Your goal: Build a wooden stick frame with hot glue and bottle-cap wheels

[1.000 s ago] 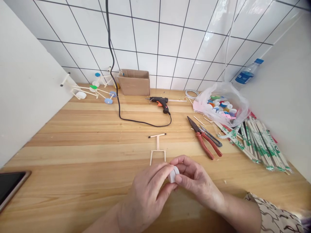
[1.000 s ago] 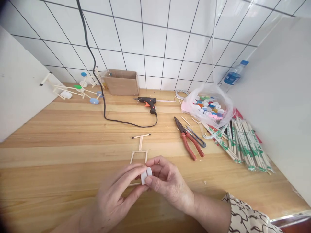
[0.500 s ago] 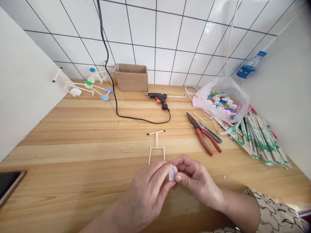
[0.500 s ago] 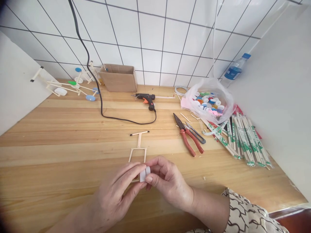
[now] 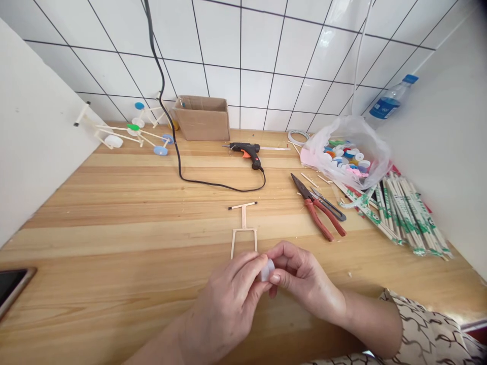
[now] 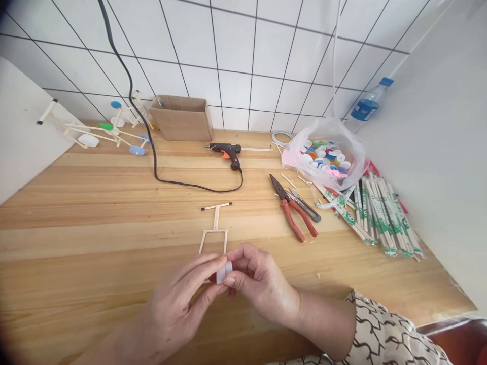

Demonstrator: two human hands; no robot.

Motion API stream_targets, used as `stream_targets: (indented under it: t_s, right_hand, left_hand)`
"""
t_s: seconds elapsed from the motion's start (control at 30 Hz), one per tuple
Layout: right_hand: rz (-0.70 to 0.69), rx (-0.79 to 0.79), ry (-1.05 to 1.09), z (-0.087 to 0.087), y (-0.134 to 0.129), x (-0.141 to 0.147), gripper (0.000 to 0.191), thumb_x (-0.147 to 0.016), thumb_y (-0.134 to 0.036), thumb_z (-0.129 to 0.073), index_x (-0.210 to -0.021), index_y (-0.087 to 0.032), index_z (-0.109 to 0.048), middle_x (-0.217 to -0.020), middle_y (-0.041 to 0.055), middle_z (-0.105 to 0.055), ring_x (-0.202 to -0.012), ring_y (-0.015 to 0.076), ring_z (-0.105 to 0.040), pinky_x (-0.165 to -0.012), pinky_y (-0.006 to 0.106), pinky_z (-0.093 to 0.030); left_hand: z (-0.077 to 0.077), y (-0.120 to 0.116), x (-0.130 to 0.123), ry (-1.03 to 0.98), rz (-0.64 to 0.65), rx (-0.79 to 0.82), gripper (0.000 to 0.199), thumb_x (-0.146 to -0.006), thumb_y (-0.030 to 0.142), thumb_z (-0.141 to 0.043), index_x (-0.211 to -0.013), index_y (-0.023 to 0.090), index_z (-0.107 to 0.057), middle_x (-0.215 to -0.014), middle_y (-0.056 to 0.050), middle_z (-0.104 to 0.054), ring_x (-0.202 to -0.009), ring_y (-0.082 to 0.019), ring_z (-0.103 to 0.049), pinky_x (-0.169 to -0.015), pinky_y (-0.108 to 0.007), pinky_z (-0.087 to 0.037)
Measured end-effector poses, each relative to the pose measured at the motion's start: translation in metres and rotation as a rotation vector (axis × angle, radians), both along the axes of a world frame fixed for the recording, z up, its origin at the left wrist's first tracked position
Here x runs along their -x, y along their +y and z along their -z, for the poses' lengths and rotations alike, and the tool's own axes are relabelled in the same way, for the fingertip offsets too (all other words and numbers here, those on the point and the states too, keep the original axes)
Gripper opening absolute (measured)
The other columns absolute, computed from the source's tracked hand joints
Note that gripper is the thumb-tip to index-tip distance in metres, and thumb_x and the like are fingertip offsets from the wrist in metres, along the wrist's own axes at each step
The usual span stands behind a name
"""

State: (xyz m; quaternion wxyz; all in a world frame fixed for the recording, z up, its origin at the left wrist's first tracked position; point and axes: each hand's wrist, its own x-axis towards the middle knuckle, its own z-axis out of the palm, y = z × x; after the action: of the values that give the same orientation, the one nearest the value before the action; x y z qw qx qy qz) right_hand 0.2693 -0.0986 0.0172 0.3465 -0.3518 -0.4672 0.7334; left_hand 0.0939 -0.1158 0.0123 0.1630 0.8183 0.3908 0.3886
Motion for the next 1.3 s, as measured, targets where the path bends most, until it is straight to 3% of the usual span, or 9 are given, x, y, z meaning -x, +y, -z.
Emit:
stream_targets:
  t_s: [0.17,0.37,0.67,0.87,1.07,1.3]
  right_hand:
    - [-0.003,-0.020,0.020,-0.001,0.003,0.001,0.030,-0.082,-0.042,-0.066,-0.094,-0.017,-0.055,-0.072,-0.0011,-0.062,-0.062,0.0087,-0.059,-0.056,0.020,-0.049]
    - [-0.068,-0.034,0.012,-0.006,0.006,-0.001,0.032,-0.086,-0.041,-0.061,-0.102,-0.014,-0.053,-0.079,0.0027,-0.066,-0.066,0.0108,-0.064,-0.062,0.026,-0.055]
    - [-0.020,-0.037,-0.024,-0.002,0.007,0.001,0.030,-0.086,-0.040,-0.062,-0.099,-0.014,-0.052,-0.078,0.0013,-0.065,-0.066,0.0093,-0.063,-0.061,0.024,-0.054]
    - [-0.007,-0.038,-0.069,-0.001,0.010,0.000,0.033,-0.085,-0.043,-0.063,-0.098,-0.015,-0.052,-0.078,0.0018,-0.066,-0.066,0.0109,-0.064,-0.062,0.026,-0.053]
    - [0.007,-0.038,-0.096,-0.001,0.006,0.001,0.029,-0.085,-0.042,-0.063,-0.097,-0.017,-0.053,-0.083,0.0025,-0.068,-0.069,0.0109,-0.064,-0.066,0.027,-0.053]
    - [0.020,-0.027,-0.100,0.001,0.001,0.001,0.031,-0.085,-0.042,-0.063,-0.099,-0.016,-0.053,-0.084,0.0033,-0.068,-0.069,0.0109,-0.063,-0.067,0.026,-0.052]
  left_hand:
    - [-0.005,0.004,0.000,-0.068,0.009,0.076,0.022,-0.091,0.014,-0.047,-0.112,0.017,-0.052,-0.097,-0.008,-0.067,-0.087,-0.016,-0.067,-0.075,-0.024,-0.056]
    - [-0.009,0.008,0.001,-0.086,0.003,0.097,0.016,-0.091,0.015,-0.047,-0.105,0.018,-0.055,-0.089,-0.006,-0.068,-0.080,-0.016,-0.067,-0.067,-0.023,-0.056]
    - [-0.002,0.007,-0.004,-0.142,-0.062,0.091,0.021,-0.089,0.013,-0.050,-0.108,0.017,-0.057,-0.095,-0.007,-0.069,-0.084,-0.016,-0.068,-0.074,-0.024,-0.058]
    - [0.001,0.005,-0.005,-0.167,-0.006,0.180,0.033,-0.091,0.011,-0.044,-0.122,0.016,-0.054,-0.110,-0.011,-0.067,-0.100,-0.018,-0.065,-0.084,-0.027,-0.057]
    - [-0.002,0.005,-0.006,-0.192,-0.067,0.276,0.026,-0.086,0.011,-0.050,-0.109,0.017,-0.061,-0.102,-0.007,-0.070,-0.089,-0.015,-0.068,-0.078,-0.023,-0.058]
    - [-0.002,0.001,-0.006,-0.198,-0.103,0.250,0.026,-0.085,0.012,-0.051,-0.108,0.017,-0.062,-0.103,-0.008,-0.071,-0.091,-0.017,-0.069,-0.080,-0.026,-0.059]
